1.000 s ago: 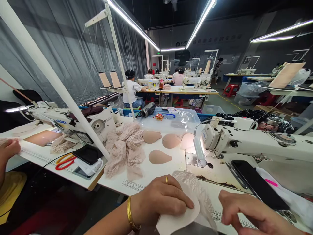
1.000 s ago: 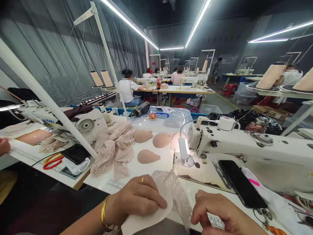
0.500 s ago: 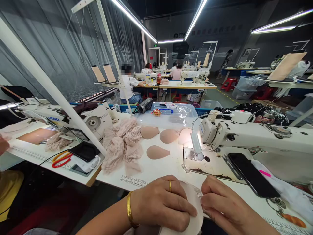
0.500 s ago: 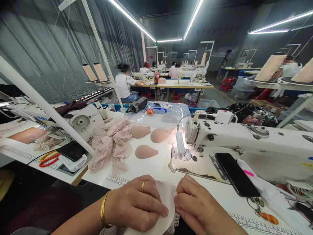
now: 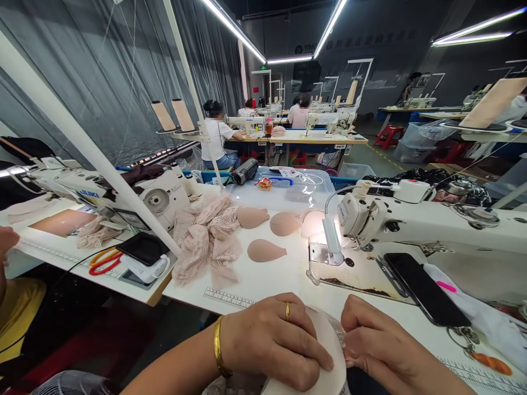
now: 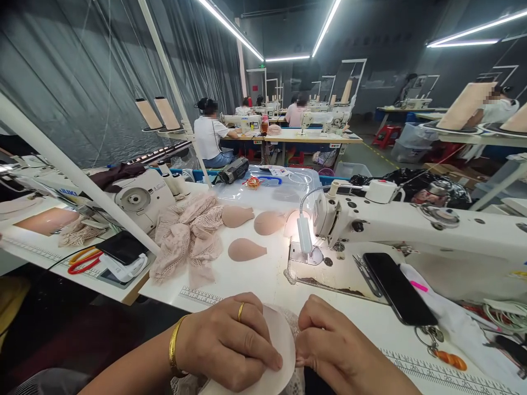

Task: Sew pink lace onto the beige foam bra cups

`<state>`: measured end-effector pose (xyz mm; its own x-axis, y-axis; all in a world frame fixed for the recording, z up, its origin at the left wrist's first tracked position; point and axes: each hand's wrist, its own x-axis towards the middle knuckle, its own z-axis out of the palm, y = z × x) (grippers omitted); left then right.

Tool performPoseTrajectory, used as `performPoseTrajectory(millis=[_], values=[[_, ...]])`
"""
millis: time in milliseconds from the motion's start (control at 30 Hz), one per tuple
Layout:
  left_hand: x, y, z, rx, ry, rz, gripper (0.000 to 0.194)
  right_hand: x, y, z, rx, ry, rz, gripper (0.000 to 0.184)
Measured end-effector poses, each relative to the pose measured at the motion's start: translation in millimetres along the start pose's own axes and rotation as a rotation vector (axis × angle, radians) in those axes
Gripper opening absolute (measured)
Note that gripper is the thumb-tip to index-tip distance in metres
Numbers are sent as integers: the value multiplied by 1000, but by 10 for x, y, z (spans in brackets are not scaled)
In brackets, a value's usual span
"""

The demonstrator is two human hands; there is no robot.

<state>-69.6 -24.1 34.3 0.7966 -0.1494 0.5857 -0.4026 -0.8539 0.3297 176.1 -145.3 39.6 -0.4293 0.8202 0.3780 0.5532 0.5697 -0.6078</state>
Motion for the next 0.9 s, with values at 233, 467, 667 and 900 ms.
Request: performPoseTrajectory(millis=[233, 467, 667, 900], values=[[-36, -99, 122, 142, 132, 144, 24, -154, 79, 273, 353, 140, 157, 21], [33, -38, 68, 202, 177, 155, 30, -279, 466, 472, -356, 554, 173, 15], [70, -4, 45, 228, 166, 135, 38, -393, 440, 228, 101, 277, 525, 23], [69, -38, 103, 235, 157, 144, 37, -149, -51, 514, 109, 227, 336, 26]])
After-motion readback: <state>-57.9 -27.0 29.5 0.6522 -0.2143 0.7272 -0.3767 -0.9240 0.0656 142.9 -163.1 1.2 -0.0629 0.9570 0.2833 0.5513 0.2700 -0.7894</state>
